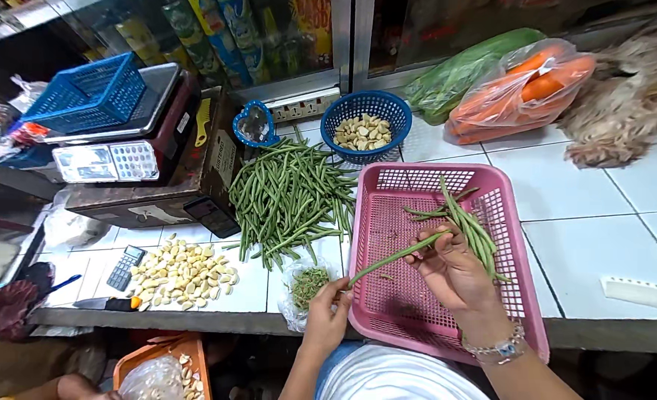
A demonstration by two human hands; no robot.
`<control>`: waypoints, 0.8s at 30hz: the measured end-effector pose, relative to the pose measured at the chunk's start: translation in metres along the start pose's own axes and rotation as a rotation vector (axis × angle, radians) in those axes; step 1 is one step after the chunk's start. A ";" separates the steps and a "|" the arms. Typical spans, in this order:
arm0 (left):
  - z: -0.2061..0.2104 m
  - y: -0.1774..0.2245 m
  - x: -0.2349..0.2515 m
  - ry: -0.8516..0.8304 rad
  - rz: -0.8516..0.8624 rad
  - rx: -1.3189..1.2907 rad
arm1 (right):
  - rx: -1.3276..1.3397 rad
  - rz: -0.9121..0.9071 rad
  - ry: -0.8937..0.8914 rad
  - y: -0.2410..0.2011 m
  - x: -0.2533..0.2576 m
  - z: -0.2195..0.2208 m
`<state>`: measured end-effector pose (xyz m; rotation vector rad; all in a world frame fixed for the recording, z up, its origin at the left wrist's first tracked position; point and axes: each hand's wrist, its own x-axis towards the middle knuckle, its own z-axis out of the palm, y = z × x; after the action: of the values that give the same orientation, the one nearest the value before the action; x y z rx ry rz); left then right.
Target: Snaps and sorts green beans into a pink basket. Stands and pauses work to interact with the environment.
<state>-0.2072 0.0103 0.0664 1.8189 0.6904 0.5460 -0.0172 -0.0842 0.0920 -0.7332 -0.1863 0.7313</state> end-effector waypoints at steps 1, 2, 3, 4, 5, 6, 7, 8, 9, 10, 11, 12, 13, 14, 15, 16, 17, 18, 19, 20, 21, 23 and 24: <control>0.004 0.000 0.000 0.016 0.044 -0.022 | 0.007 -0.001 0.006 0.001 0.000 0.000; 0.006 0.000 0.001 0.036 0.068 -0.026 | 0.005 -0.004 0.016 0.001 -0.001 -0.001; 0.008 0.001 0.002 0.058 0.072 -0.023 | -0.013 -0.011 0.025 0.001 -0.001 -0.001; 0.009 0.002 0.002 0.080 0.061 -0.025 | -0.058 -0.021 0.028 0.002 -0.002 -0.001; 0.010 0.004 0.003 0.097 0.042 -0.036 | -0.143 -0.030 0.007 0.004 -0.004 -0.002; 0.010 0.006 0.004 0.101 0.020 -0.062 | -0.261 -0.035 -0.039 0.008 -0.008 -0.003; 0.011 0.010 0.004 0.092 -0.008 -0.105 | -0.401 -0.027 -0.104 0.013 -0.013 -0.004; 0.012 0.016 0.005 0.072 -0.040 -0.158 | -0.513 -0.008 -0.171 0.019 -0.019 -0.004; 0.013 0.021 0.005 0.051 -0.069 -0.207 | -0.594 0.021 -0.223 0.025 -0.025 -0.003; 0.015 0.025 0.005 0.038 -0.082 -0.234 | -0.636 0.058 -0.246 0.030 -0.030 0.000; 0.016 0.025 0.005 0.034 -0.062 -0.228 | -0.647 0.078 -0.238 0.033 -0.034 0.003; 0.017 0.023 0.003 0.034 -0.011 -0.181 | -0.650 0.079 -0.207 0.034 -0.035 0.005; 0.018 0.021 0.002 0.041 0.063 -0.094 | -0.655 0.070 -0.175 0.033 -0.034 0.006; 0.019 0.018 0.000 0.059 0.156 0.030 | -0.677 0.057 -0.155 0.031 -0.033 0.006; 0.021 0.015 -0.001 0.082 0.256 0.153 | -0.708 0.052 -0.152 0.029 -0.032 0.006; 0.022 0.012 -0.001 0.103 0.345 0.253 | -0.738 0.057 -0.166 0.027 -0.031 0.005; 0.023 0.009 -0.001 0.118 0.410 0.336 | -0.766 0.070 -0.188 0.025 -0.031 0.004; 0.024 0.007 -0.001 0.140 0.461 0.408 | -0.790 0.088 -0.211 0.023 -0.030 0.004; 0.025 0.006 0.000 0.159 0.498 0.462 | -0.806 0.108 -0.230 0.022 -0.031 0.005; 0.026 0.004 0.001 0.172 0.531 0.502 | -0.812 0.130 -0.244 0.021 -0.031 0.005; 0.026 0.004 0.001 0.173 0.563 0.527 | -0.808 0.142 -0.250 0.021 -0.033 0.006; 0.024 0.003 0.002 0.157 0.622 0.535 | -0.766 0.138 -0.229 0.025 -0.035 0.005; 0.022 0.003 0.001 0.149 0.637 0.529 | -0.736 0.138 -0.208 0.026 -0.036 0.006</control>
<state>-0.1909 -0.0047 0.0620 2.5339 0.3516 0.9917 -0.0603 -0.0916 0.0816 -1.3781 -0.6189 0.8767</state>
